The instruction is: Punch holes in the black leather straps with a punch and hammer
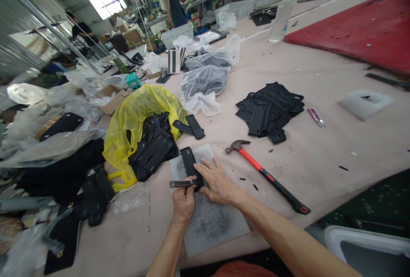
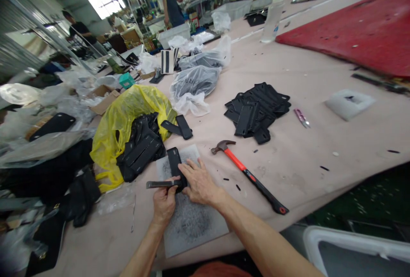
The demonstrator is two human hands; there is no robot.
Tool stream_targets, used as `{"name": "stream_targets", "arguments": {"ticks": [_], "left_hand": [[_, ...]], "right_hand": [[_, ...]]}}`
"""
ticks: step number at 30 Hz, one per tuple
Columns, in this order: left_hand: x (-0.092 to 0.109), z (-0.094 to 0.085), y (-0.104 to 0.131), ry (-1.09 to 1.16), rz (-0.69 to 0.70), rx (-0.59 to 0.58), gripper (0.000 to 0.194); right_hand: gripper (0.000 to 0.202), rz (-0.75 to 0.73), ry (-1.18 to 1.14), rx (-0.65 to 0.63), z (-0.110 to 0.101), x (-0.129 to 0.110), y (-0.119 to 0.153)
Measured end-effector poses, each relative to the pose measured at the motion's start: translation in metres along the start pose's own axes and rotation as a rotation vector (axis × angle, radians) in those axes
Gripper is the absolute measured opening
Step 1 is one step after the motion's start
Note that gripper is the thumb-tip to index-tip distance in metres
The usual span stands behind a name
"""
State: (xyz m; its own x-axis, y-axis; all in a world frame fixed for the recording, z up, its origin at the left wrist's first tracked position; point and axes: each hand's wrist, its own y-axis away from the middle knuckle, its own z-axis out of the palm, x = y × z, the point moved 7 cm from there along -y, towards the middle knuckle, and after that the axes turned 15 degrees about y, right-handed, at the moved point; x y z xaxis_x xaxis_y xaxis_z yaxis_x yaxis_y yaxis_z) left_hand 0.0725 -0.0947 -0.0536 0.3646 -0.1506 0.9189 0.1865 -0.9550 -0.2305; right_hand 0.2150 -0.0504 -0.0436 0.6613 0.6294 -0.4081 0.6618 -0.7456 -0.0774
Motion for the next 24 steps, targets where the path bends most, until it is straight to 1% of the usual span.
{"name": "stream_targets", "arguments": {"ticks": [6,10,12,14,16,18,19,21,23,24], "left_hand": [[0.007,0.007,-0.001,-0.131,0.086,-0.018,0.024],[0.008,0.015,-0.002,-0.215,0.153,-0.073,0.025],[0.008,0.018,-0.002,-0.223,0.17,-0.092,0.026],[0.008,0.017,-0.002,-0.218,0.17,-0.083,0.027],[0.006,0.016,-0.002,-0.213,0.158,-0.071,0.027],[0.005,0.016,-0.001,-0.204,0.156,-0.072,0.027],[0.005,0.017,0.0,-0.2,0.157,-0.072,0.027],[0.003,0.017,0.001,-0.191,0.158,-0.07,0.026],[0.003,0.017,0.002,-0.185,0.149,-0.071,0.025],[0.003,0.018,0.002,-0.184,0.142,-0.072,0.024]], "right_hand": [[0.077,0.001,-0.015,-0.006,0.001,0.001,0.0],[0.079,-0.009,-0.029,0.005,0.001,0.001,-0.002],[0.078,-0.026,-0.044,0.004,-0.002,0.002,0.0],[0.072,-0.002,-0.036,0.042,-0.012,0.009,0.008],[0.062,0.121,0.033,0.133,-0.029,0.027,0.025],[0.053,0.329,0.176,0.195,-0.046,0.056,0.05],[0.049,0.435,0.262,0.186,-0.052,0.071,0.065],[0.035,0.588,0.406,0.098,-0.057,0.098,0.09],[0.019,0.668,0.431,0.0,-0.058,0.118,0.107],[0.013,0.705,0.375,-0.039,-0.056,0.125,0.112]]}}
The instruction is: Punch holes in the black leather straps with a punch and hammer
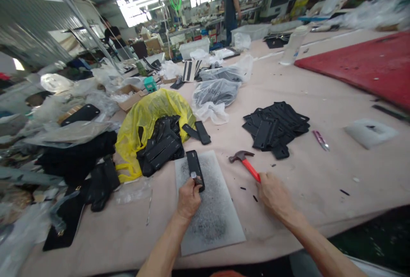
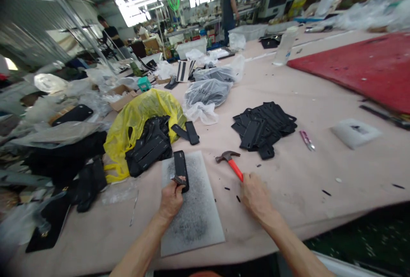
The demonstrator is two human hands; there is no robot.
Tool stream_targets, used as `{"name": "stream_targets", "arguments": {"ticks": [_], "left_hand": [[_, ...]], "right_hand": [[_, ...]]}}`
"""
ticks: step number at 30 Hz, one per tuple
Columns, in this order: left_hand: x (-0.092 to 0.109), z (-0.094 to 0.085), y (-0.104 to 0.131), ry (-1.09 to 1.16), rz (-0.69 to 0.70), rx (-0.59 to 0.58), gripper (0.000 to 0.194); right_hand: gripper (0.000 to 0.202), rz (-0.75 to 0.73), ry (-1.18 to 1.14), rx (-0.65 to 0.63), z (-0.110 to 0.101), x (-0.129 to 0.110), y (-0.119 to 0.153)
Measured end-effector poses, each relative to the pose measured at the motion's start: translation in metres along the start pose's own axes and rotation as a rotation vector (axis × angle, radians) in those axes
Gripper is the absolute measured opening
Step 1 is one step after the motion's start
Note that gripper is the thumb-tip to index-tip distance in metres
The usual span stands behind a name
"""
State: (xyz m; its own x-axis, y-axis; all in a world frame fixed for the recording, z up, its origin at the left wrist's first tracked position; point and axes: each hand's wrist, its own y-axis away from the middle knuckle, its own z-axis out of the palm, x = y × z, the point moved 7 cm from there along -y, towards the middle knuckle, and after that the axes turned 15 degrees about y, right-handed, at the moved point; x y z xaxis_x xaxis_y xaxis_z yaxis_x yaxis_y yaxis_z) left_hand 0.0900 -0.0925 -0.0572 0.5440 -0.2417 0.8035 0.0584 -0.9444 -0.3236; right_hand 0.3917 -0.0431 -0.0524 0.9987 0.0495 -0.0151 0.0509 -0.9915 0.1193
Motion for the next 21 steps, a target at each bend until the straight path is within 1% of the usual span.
{"name": "stream_targets", "arguments": {"ticks": [1,2,3,5,6,7,8,9,10,11,12,13,14,16,17,18,19,20,21], "left_hand": [[0.0,0.0,0.0,-0.002,-0.007,0.001,0.024],[0.001,0.0,0.0,-0.005,-0.012,0.002,0.023],[0.002,-0.001,0.0,-0.009,-0.017,0.004,0.022],[0.003,-0.001,0.001,-0.015,-0.025,0.001,0.021],[0.004,-0.001,0.001,-0.014,-0.028,-0.002,0.021],[0.004,-0.002,0.001,-0.012,-0.03,-0.003,0.021],[0.005,-0.002,0.001,-0.011,-0.03,-0.004,0.02],[0.005,-0.002,0.001,-0.01,-0.028,-0.002,0.02],[0.005,-0.002,0.001,-0.009,-0.023,0.001,0.019],[0.005,-0.003,0.001,-0.009,-0.015,0.006,0.019],[0.006,-0.003,0.001,-0.011,-0.007,0.012,0.019],[0.006,-0.003,0.001,-0.014,0.001,0.018,0.018],[0.006,-0.003,0.001,-0.017,0.006,0.022,0.018],[0.006,-0.004,0.001,-0.023,0.012,0.029,0.018],[0.006,-0.004,0.0,-0.024,0.012,0.03,0.018],[0.006,-0.004,0.0,-0.022,0.011,0.028,0.018],[0.006,-0.004,0.001,-0.019,0.01,0.028,0.018],[0.006,-0.004,0.001,-0.018,0.009,0.029,0.018],[0.006,-0.004,0.001,-0.017,0.008,0.031,0.018]], "right_hand": [[0.009,0.033,-0.094,-0.072,0.005,0.005,0.0],[0.006,0.077,-0.249,-0.162,0.011,0.007,0.001],[0.005,0.135,-0.465,-0.282,0.02,0.005,0.005],[0.008,0.245,-0.916,-0.529,0.036,-0.01,0.018],[0.008,0.287,-1.077,-0.615,0.039,-0.018,0.025],[0.007,0.323,-1.167,-0.665,0.04,-0.025,0.031],[0.008,0.348,-1.194,-0.689,0.038,-0.03,0.036],[0.009,0.361,-1.179,-0.685,0.031,-0.034,0.038],[0.012,0.355,-1.155,-0.658,0.017,-0.036,0.039],[0.015,0.329,-1.142,-0.618,-0.003,-0.04,0.038],[0.019,0.278,-1.128,-0.546,-0.031,-0.044,0.036],[0.023,0.195,-1.113,-0.432,-0.067,-0.049,0.032],[0.027,0.095,-1.081,-0.263,-0.109,-0.053,0.028],[0.03,-0.106,-1.015,0.15,-0.194,-0.06,0.029],[0.029,-0.151,-0.985,0.368,-0.227,-0.06,0.036],[0.027,-0.164,-0.95,0.546,-0.248,-0.059,0.043],[0.024,-0.203,-0.873,0.664,-0.259,-0.062,0.051],[0.022,-0.27,-0.76,0.717,-0.258,-0.069,0.058],[0.022,-0.364,-0.618,0.709,-0.25,-0.078,0.062]]}}
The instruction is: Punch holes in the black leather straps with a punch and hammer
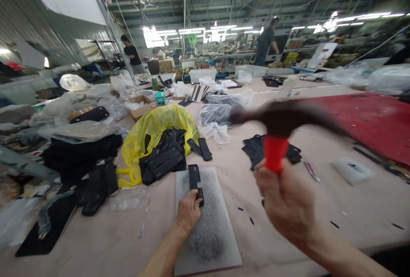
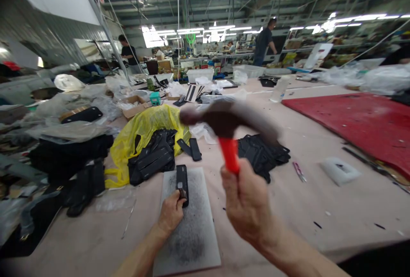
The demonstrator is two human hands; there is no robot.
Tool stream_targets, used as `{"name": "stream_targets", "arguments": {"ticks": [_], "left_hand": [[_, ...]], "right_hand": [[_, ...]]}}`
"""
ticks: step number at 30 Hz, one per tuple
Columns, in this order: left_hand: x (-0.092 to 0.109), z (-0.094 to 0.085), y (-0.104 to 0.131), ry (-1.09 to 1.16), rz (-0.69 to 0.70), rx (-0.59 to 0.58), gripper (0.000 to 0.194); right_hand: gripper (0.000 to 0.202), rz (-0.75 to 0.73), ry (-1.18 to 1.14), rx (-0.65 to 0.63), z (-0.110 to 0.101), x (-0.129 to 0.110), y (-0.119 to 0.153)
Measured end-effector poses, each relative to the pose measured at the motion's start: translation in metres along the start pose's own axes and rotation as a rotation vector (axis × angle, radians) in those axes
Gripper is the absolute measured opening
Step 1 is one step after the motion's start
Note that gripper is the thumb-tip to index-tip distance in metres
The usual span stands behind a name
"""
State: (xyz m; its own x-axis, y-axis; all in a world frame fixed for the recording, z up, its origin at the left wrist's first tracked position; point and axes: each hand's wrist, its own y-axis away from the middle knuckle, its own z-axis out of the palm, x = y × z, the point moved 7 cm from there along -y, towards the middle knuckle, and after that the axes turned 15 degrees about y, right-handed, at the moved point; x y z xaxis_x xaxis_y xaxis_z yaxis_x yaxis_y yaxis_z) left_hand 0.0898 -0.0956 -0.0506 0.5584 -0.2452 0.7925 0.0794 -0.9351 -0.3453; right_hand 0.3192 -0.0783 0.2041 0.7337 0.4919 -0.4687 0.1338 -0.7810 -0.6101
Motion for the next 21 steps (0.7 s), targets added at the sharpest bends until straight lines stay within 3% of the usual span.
{"name": "stream_targets", "arguments": {"ticks": [2,4,5,9,10,13,14,15,18,19,21], "left_hand": [[-0.001,0.0,0.0,0.003,-0.002,0.004,0.018],[-0.002,0.0,0.001,0.014,-0.002,0.004,0.019],[-0.002,0.001,0.001,0.021,-0.003,0.001,0.019],[-0.004,0.002,0.001,0.014,-0.009,-0.011,0.017],[-0.004,0.003,0.001,0.009,-0.012,-0.013,0.017],[-0.004,0.003,0.001,0.016,-0.015,-0.013,0.018],[-0.004,0.003,0.001,0.02,-0.016,-0.013,0.018],[-0.005,0.003,0.001,0.022,-0.015,-0.014,0.018],[-0.005,0.003,0.001,0.018,-0.017,-0.014,0.017],[-0.005,0.003,0.001,0.016,-0.017,-0.016,0.017],[-0.004,0.002,0.001,0.01,-0.015,-0.014,0.016]], "right_hand": [[0.023,-0.213,0.182,-0.278,0.031,-0.002,0.024],[0.023,-0.282,0.305,-0.445,0.048,0.006,0.04],[0.023,-0.264,0.327,-0.442,0.048,0.009,0.041],[0.026,-0.148,0.263,-0.169,0.026,0.005,0.026],[0.026,-0.163,0.267,-0.201,0.028,0.003,0.025],[0.026,-0.238,0.322,-0.509,0.048,0.003,0.029],[0.027,-0.212,0.319,-0.55,0.049,0.006,0.029],[0.028,-0.154,0.298,-0.511,0.045,0.009,0.027],[0.032,-0.014,0.207,-0.223,0.027,0.013,0.024],[0.034,-0.034,0.206,-0.21,0.029,0.012,0.027],[0.033,-0.149,0.251,-0.391,0.047,0.009,0.039]]}}
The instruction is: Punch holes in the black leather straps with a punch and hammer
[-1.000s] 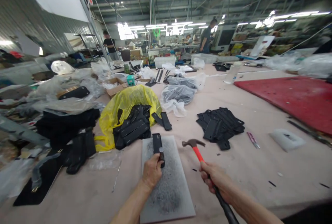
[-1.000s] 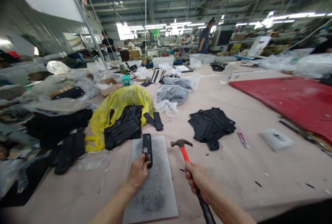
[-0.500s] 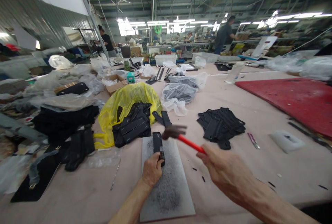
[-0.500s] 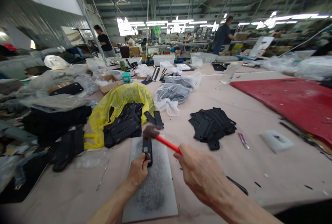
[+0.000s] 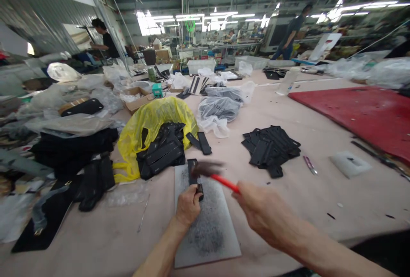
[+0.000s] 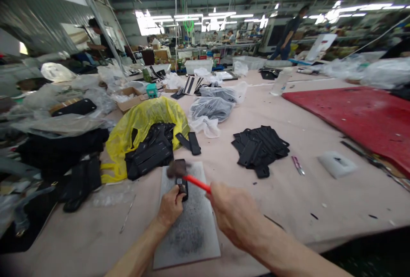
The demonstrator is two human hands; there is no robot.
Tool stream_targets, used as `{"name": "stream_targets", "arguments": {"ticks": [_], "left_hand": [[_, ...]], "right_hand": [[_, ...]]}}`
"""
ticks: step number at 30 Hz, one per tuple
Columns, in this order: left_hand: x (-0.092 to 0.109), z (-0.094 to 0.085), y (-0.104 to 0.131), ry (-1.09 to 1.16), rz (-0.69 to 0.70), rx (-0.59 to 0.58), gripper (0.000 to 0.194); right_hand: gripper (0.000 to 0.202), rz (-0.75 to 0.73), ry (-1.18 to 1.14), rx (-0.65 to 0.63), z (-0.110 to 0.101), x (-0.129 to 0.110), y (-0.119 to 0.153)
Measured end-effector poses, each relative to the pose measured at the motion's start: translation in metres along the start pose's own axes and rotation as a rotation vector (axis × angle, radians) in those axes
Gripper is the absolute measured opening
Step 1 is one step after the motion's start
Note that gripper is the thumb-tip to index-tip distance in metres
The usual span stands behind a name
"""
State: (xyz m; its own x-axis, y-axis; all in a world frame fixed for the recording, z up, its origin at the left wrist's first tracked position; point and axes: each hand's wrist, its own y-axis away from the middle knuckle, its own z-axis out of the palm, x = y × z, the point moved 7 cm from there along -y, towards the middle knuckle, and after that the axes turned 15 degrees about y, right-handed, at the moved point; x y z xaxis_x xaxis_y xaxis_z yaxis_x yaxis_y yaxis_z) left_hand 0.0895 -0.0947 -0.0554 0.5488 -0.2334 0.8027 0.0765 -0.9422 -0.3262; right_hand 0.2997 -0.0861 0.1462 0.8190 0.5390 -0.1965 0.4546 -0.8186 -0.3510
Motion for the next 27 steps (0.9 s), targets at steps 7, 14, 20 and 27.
{"name": "stream_targets", "arguments": {"ticks": [7,14,20,27], "left_hand": [[0.001,-0.002,-0.001,0.067,-0.007,0.009,0.018],[-0.003,-0.002,0.0,0.078,-0.009,0.009,0.019],[-0.002,-0.002,-0.002,0.053,0.015,-0.004,0.022],[-0.011,-0.009,-0.005,0.184,-0.135,0.098,0.021]], "right_hand": [[0.033,0.294,-0.191,-0.348,0.062,0.069,0.018],[0.025,0.452,0.068,-0.465,0.156,0.12,0.055],[0.05,0.007,0.062,-0.237,0.169,0.018,0.008],[0.048,-0.063,-0.076,-0.353,0.209,-0.025,-0.001]]}}
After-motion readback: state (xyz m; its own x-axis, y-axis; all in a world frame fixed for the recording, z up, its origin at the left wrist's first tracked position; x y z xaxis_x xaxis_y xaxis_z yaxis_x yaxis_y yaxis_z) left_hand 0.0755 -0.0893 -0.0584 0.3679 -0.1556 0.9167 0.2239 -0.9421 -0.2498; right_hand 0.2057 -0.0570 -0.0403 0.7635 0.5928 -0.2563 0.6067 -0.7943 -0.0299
